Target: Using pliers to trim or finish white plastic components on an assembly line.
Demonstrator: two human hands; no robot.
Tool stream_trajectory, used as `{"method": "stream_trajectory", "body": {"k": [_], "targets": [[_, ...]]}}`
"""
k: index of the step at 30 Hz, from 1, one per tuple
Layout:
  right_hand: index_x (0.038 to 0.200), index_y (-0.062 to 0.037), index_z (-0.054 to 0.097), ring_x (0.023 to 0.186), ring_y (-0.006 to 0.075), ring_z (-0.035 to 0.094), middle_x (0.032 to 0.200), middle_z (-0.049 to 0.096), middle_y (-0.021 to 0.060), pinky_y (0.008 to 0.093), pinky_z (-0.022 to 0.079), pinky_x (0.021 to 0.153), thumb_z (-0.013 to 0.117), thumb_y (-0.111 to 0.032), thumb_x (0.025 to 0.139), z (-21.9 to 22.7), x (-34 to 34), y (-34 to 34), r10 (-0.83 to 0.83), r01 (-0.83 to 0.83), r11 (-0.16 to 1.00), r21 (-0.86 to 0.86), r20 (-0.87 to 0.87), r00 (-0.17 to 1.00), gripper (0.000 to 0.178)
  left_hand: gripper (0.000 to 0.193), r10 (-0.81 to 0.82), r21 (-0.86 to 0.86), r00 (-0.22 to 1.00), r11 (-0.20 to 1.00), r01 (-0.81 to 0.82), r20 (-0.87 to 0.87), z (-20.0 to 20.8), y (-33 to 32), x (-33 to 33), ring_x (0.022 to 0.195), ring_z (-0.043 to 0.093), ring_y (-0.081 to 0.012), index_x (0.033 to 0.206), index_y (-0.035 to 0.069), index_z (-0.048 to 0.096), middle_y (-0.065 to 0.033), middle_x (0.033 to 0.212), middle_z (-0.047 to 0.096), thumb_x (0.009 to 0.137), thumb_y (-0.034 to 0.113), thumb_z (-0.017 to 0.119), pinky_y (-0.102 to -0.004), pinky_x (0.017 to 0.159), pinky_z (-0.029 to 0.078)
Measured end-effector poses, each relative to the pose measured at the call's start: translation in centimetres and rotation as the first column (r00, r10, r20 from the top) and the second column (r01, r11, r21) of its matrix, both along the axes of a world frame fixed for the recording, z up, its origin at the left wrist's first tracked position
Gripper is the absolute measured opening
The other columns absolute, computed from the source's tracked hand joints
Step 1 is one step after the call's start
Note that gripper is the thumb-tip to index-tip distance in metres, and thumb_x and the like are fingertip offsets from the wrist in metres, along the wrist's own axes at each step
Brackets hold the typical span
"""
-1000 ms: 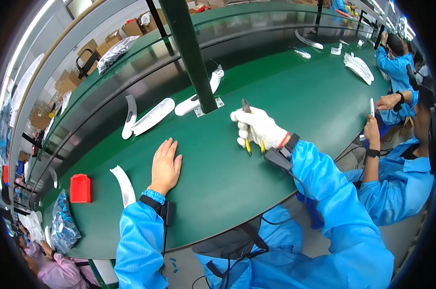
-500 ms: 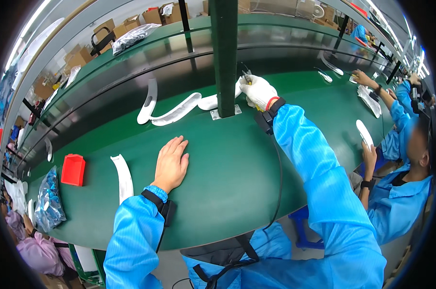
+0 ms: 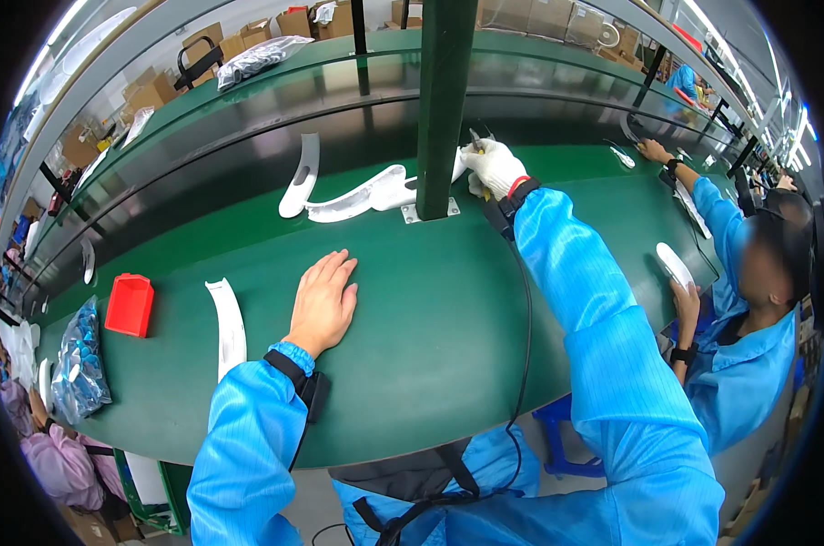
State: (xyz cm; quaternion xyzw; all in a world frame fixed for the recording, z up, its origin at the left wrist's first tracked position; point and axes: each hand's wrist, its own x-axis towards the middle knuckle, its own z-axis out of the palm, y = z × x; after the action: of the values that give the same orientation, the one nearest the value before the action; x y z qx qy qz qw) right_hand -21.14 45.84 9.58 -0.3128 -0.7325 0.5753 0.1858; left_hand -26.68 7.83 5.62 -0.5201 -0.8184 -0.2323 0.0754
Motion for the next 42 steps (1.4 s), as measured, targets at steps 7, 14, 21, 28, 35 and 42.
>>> {"method": "stream_trajectory", "body": {"k": [7, 14, 21, 28, 35, 42], "targets": [[0.106, -0.0045, 0.062, 0.054, 0.0145, 0.057, 0.069, 0.058, 0.006, 0.0325, 0.053, 0.05, 0.064, -0.02, 0.094, 0.5, 0.5, -1.7, 0.099, -0.099, 0.995, -0.019, 0.006, 0.995, 0.02, 0.039, 0.013, 0.004, 1.0, 1.0, -0.013, 0.0, -0.5, -0.4, -0.1, 0.132, 0.046, -0.0333, 0.127, 0.003, 0.058, -0.015, 0.139, 0.054, 0.09, 0.013, 0.058, -0.0452, 0.111, 0.035], [0.099, -0.0001, 0.06, 0.049, 0.0175, 0.056, 0.065, 0.058, 0.0082, 0.0335, 0.048, 0.045, 0.06, -0.014, 0.092, 1.1, 0.6, -2.7, -0.042, 0.038, 0.994, 0.099, 0.038, 0.998, 0.016, 0.039, 0.008, 0.004, 1.0, 1.0, -0.007, -0.015, -0.6, -0.4, -0.3, 0.132, 0.046, -0.0332, 0.127, 0.003, 0.057, -0.0149, 0.139, 0.053, 0.089, 0.012, 0.059, -0.0451, 0.111, 0.035], [0.097, -0.0012, 0.057, 0.053, 0.0168, 0.057, 0.07, 0.056, 0.0065, 0.0306, 0.049, 0.046, 0.062, -0.018, 0.09, 1.3, 5.2, -0.6, -0.151, 0.167, 0.98, 0.106, -0.14, 0.979, 0.018, 0.038, 0.006, 0.014, 1.0, 1.0, -0.006, -0.003, -0.8, -0.5, -0.4, 0.132, 0.046, -0.033, 0.126, 0.003, 0.058, -0.0144, 0.139, 0.054, 0.09, 0.013, 0.058, -0.0451, 0.111, 0.035], [0.123, -0.0057, 0.059, 0.08, 0.0222, 0.069, 0.097, 0.069, 0.0113, 0.0315, 0.055, 0.075, 0.066, -0.019, 0.089, 1.2, 14.2, -3.9, -0.336, 0.36, 0.741, 0.567, -0.152, 0.929, 0.037, 0.036, -0.001, 0.059, 1.0, 0.998, 0.001, 0.009, -1.2, -0.3, -0.6, 0.131, 0.047, -0.0329, 0.125, 0.003, 0.059, -0.0149, 0.136, 0.056, 0.091, 0.014, 0.058, -0.0448, 0.111, 0.035], [0.117, -0.0093, 0.06, 0.086, 0.0281, 0.071, 0.101, 0.068, 0.0132, 0.0362, 0.056, 0.075, 0.063, -0.006, 0.088, 0.7, 21.0, -14.5, -0.228, 0.348, 0.619, 0.704, -0.262, 0.938, 0.03, 0.026, 0.036, 0.343, 0.983, 0.934, -0.098, 0.182, -0.1, -0.1, 1.4, 0.114, 0.06, -0.0317, 0.117, 0.0, 0.059, -0.0167, 0.125, 0.06, 0.092, 0.009, 0.057, -0.0379, 0.095, 0.049], [0.116, -0.0094, 0.061, 0.08, 0.0216, 0.072, 0.092, 0.069, 0.0087, 0.0322, 0.057, 0.072, 0.063, 0.002, 0.085, 2.2, 23.2, -19.6, 0.074, 0.106, 0.672, 0.733, -0.208, 0.975, 0.033, 0.034, -0.267, 0.377, 0.533, 0.92, -0.106, 0.803, 0.5, 5.0, 11.6, 0.097, 0.067, -0.0195, 0.127, -0.004, 0.054, -0.0161, 0.116, 0.064, 0.098, 0.013, 0.058, -0.0306, 0.087, 0.053]]}}
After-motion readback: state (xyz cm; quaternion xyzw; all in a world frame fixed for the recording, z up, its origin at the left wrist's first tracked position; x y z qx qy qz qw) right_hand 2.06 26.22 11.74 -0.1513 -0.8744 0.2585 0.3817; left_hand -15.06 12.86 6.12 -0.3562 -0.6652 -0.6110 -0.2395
